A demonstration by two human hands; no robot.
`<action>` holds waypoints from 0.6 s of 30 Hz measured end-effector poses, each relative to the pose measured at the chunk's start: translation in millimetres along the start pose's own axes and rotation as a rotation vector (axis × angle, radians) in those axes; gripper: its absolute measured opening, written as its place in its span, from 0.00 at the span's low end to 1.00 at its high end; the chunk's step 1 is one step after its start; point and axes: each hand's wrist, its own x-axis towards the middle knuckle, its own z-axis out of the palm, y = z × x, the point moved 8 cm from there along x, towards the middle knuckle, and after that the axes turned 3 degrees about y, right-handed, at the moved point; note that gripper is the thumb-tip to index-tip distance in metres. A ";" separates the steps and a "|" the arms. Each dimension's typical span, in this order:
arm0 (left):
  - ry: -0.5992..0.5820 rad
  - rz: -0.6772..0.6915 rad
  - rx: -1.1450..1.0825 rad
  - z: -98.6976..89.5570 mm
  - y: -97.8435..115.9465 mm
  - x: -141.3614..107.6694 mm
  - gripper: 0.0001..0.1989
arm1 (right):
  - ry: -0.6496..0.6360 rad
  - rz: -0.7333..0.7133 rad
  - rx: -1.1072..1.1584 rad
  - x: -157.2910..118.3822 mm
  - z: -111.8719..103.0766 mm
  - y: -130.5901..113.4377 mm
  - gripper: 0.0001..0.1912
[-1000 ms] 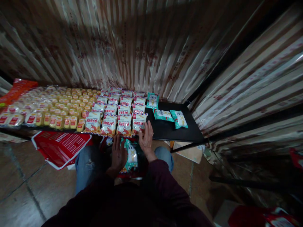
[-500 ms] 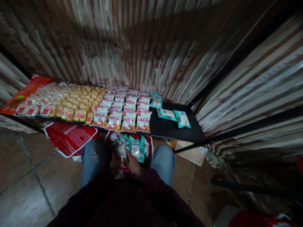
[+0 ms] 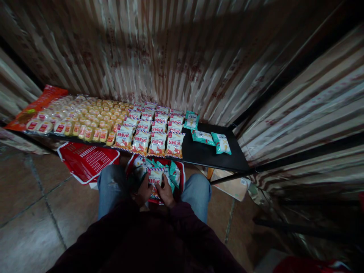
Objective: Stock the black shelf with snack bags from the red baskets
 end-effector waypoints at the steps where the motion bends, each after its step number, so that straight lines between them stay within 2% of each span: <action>1: -0.003 -0.001 -0.007 0.5 0.0 0.7 0.37 | -0.009 0.008 0.008 1.0 0.1 0.4 0.36; 7: 0.010 -0.003 0.018 2.6 -1.2 1.5 0.34 | -0.045 0.061 0.072 4.1 0.8 -0.6 0.28; 12: 0.042 0.153 0.062 -3.2 20.6 -3.5 0.33 | -0.081 0.065 0.227 2.5 6.1 -11.0 0.30; 18: 0.075 0.131 -0.055 -7.5 23.7 -7.8 0.32 | -0.082 0.109 0.272 -2.5 7.2 -17.9 0.32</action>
